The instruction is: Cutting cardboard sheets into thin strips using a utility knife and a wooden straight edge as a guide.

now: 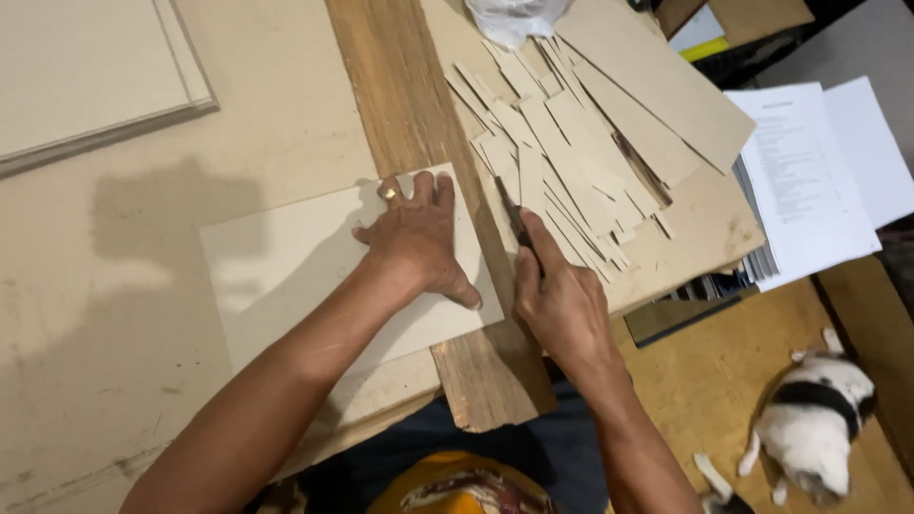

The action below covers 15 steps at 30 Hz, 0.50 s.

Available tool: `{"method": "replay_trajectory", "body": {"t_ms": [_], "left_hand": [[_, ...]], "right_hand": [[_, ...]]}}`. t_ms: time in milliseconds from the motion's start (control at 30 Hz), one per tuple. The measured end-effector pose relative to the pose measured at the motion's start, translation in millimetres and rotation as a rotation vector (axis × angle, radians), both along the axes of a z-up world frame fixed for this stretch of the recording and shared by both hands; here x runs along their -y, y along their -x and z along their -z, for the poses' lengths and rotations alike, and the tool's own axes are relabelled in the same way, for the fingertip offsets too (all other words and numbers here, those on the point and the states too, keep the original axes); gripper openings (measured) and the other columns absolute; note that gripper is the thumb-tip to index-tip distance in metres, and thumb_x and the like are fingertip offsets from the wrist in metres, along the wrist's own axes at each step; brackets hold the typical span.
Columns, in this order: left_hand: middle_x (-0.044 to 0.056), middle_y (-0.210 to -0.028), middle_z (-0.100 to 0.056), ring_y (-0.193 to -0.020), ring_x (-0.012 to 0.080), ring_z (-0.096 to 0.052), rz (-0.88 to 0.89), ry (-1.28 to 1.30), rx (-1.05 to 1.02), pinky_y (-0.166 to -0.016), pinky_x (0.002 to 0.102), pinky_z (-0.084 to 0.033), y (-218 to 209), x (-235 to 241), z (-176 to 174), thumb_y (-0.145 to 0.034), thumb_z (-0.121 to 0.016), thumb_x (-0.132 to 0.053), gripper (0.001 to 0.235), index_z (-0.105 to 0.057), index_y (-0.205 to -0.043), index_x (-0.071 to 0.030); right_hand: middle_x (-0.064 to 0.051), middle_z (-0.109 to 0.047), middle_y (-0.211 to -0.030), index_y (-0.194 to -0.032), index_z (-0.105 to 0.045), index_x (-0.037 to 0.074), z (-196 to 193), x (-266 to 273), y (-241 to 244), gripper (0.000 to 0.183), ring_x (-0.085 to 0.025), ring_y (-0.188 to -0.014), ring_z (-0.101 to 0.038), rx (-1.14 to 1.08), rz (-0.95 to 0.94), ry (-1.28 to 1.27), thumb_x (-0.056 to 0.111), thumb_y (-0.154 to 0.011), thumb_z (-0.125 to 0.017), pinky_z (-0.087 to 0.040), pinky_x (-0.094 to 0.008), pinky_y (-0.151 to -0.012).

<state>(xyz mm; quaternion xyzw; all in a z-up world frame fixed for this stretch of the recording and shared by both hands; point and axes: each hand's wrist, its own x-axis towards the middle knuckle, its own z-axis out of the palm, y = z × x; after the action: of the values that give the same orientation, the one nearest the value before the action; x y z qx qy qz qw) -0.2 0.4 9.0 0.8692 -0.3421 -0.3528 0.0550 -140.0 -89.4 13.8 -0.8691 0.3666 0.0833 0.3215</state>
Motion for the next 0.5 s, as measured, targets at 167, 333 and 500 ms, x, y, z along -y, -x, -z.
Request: {"method": "replay_trajectory", "body": {"t_ms": [167, 333, 500], "left_hand": [[0.030, -0.141, -0.035, -0.135, 0.0637, -0.024, 0.010, 0.024, 0.017, -0.081, 0.088, -0.041, -2.0, 0.6, 0.6, -0.050, -0.099, -0.033, 0.138, -0.024, -0.156, 0.010], [0.032, -0.140, -0.036, -0.134, 0.0655, -0.025, 0.027, 0.017, 0.035, -0.078, 0.089, -0.041, -0.1, 0.2, 5.5, -0.048, -0.100, -0.036, 0.140, -0.024, -0.156, 0.011], [0.034, -0.133, -0.043, -0.129, 0.0669, -0.033, 0.054, 0.121, 0.154, -0.079, 0.082, -0.047, 2.4, -10.8, 14.1, -0.047, -0.101, -0.043, 0.135, -0.034, -0.152, 0.011]], "right_hand": [[-0.033, -0.074, -0.101, -0.153, -0.054, 0.028, 29.2, 9.1, 53.1, 0.051, -0.056, -0.099, -0.068, 0.160, 0.009, 0.008, 0.028, -0.103, -0.050, -0.055, -0.063, -0.077], [-0.033, -0.072, -0.103, -0.148, -0.058, 0.039, 33.4, 17.1, 64.8, 0.048, -0.051, -0.105, -0.067, 0.083, 0.069, 0.098, 0.033, -0.100, -0.055, -0.050, -0.065, -0.089], [-0.032, -0.073, -0.092, -0.153, -0.051, 0.034, 53.1, 19.9, 71.5, 0.048, -0.053, -0.088, -0.070, 0.266, 0.065, 0.272, 0.041, -0.105, -0.048, -0.051, -0.066, -0.078]]}}
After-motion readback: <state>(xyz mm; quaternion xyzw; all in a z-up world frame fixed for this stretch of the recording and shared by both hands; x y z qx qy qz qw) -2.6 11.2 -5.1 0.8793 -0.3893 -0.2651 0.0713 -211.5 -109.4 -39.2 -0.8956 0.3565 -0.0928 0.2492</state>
